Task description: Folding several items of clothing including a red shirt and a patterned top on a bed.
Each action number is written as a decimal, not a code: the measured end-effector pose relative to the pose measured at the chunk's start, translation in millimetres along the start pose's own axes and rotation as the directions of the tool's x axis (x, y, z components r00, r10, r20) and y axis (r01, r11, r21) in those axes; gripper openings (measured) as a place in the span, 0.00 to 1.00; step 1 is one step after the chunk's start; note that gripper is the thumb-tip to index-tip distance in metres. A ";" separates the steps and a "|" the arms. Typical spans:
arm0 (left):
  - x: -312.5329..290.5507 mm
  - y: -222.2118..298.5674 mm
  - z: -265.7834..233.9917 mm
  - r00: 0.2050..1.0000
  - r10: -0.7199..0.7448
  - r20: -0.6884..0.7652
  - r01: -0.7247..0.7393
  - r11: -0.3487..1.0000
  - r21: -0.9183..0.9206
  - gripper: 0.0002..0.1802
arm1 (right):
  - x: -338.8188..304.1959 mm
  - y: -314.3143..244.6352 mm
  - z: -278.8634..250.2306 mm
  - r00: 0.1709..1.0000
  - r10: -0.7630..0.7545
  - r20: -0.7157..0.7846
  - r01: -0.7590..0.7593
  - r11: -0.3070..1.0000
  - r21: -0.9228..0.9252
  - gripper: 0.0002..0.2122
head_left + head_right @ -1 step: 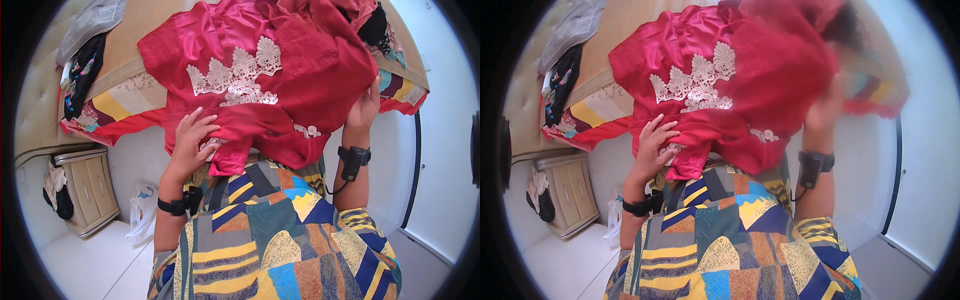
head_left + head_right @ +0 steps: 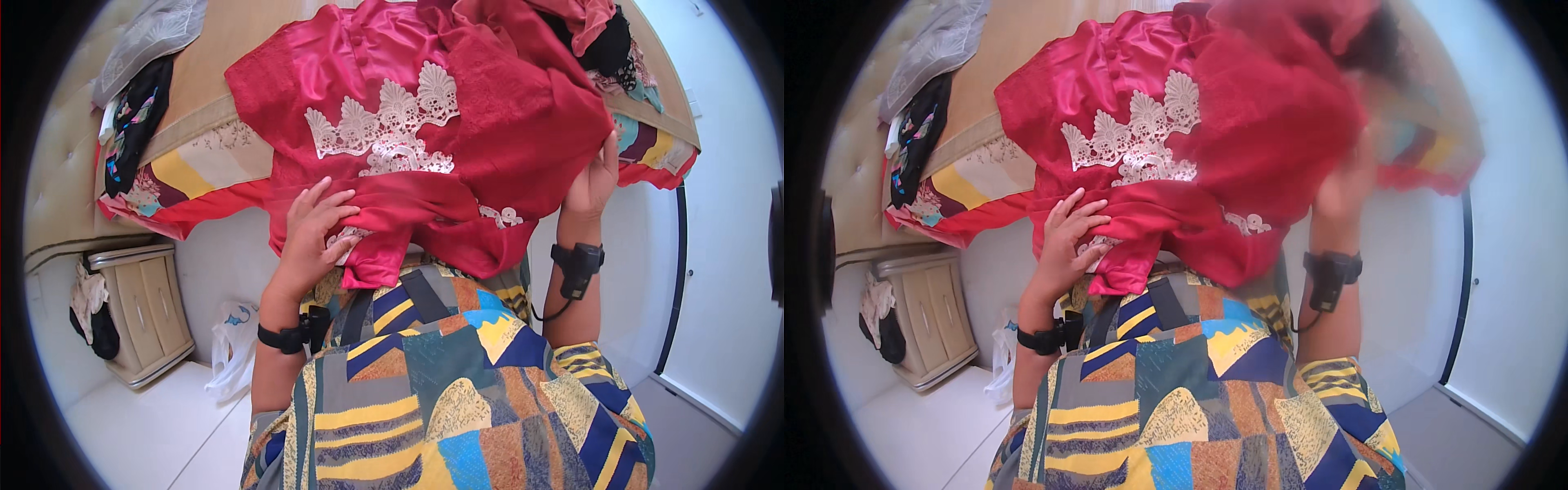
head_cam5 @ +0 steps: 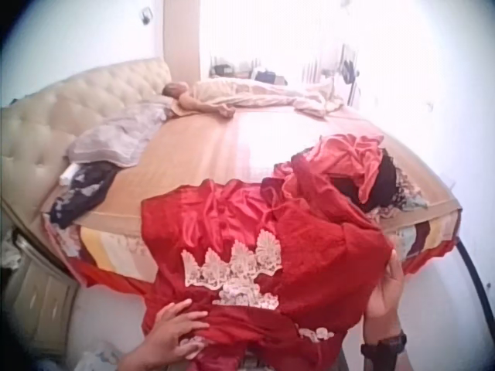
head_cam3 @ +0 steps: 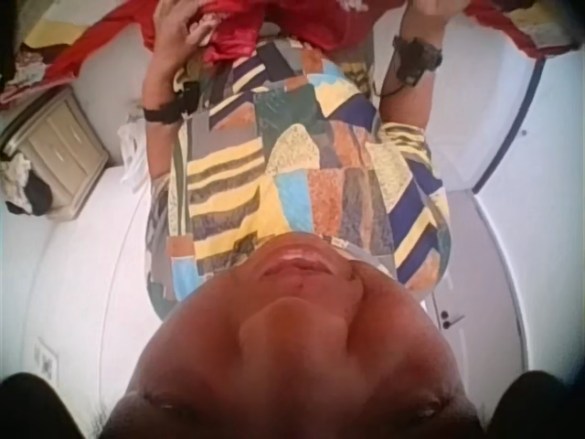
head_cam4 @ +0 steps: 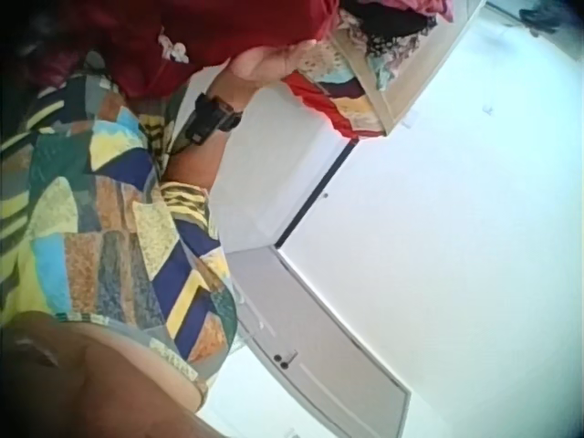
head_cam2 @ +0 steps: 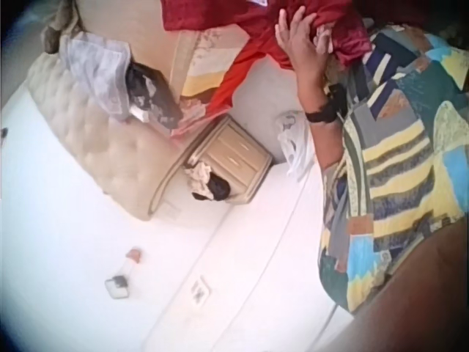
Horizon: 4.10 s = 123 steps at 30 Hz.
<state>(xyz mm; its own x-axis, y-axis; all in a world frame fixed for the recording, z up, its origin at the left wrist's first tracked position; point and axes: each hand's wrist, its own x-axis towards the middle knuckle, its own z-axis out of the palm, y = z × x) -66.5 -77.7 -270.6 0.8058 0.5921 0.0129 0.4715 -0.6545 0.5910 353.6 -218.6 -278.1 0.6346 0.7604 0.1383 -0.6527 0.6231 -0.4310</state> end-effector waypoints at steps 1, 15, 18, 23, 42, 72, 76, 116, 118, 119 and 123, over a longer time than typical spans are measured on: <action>0.4 0.1 0.1 1.000 0.001 -0.008 -0.001 1.000 0.000 0.23 | -4.1 -1.4 -1.7 0.991 0.117 0.072 -0.130 0.967 0.219 0.20; 2.9 3.2 3.6 0.997 0.041 -0.060 -0.039 0.999 0.036 0.19 | 27.5 -25.5 -91.2 0.873 0.486 -0.049 -0.459 0.851 0.255 0.18; 2.9 0.8 4.3 0.999 0.026 -0.042 -0.025 0.999 0.031 0.20 | 32.9 -41.4 -102.0 0.989 -0.068 -0.133 -0.078 0.526 -0.847 0.18; 0.2 0.4 4.8 0.999 0.006 -0.032 -0.005 1.000 0.022 0.21 | -10.7 -10.1 39.1 0.991 0.108 0.079 0.015 0.493 -0.870 0.14; -0.1 0.1 1.9 0.998 0.018 -0.057 -0.021 0.998 -0.052 0.29 | -74.5 70.4 90.9 0.688 0.723 0.067 0.017 0.076 -0.997 0.10; -9.0 23.2 -8.8 0.979 -0.086 0.187 0.204 0.513 -0.833 0.06 | -78.3 72.1 76.8 0.886 0.463 0.018 -0.079 0.188 -0.979 0.07; -19.6 6.6 -15.9 0.976 -0.199 -0.088 -0.022 0.312 -0.950 0.06 | -78.3 73.2 71.8 0.888 0.457 0.046 -0.061 0.218 -0.974 0.07; -35.2 -27.4 -20.4 0.914 -0.404 -0.029 -0.313 -0.658 -0.685 0.23 | -20.0 45.7 4.5 0.997 -0.080 -0.008 -0.010 -0.022 -1.000 0.04; -33.8 -25.3 -21.3 0.902 -0.430 -0.039 -0.340 -0.650 -0.680 0.24 | -22.8 50.6 17.2 0.985 -0.107 0.137 0.122 -0.135 -0.983 0.05; -32.9 -21.8 -22.0 0.901 -0.432 -0.041 -0.342 -0.648 -0.681 0.24 | -24.6 53.8 27.3 0.952 -0.119 0.282 0.246 -0.250 -0.937 0.06; -37.8 -25.1 -19.4 0.788 -0.616 -0.029 -0.139 -0.132 -0.981 0.23 | -30.5 71.6 70.6 0.775 0.061 0.629 0.601 -0.379 -0.704 0.09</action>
<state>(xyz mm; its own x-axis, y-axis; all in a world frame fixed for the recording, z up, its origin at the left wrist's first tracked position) -115.7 -74.5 -270.3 0.3340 0.8828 -0.3304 -0.5264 0.4655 0.7115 258.3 -184.3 -250.2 0.1918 0.7430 0.6413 0.9199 0.0916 -0.3814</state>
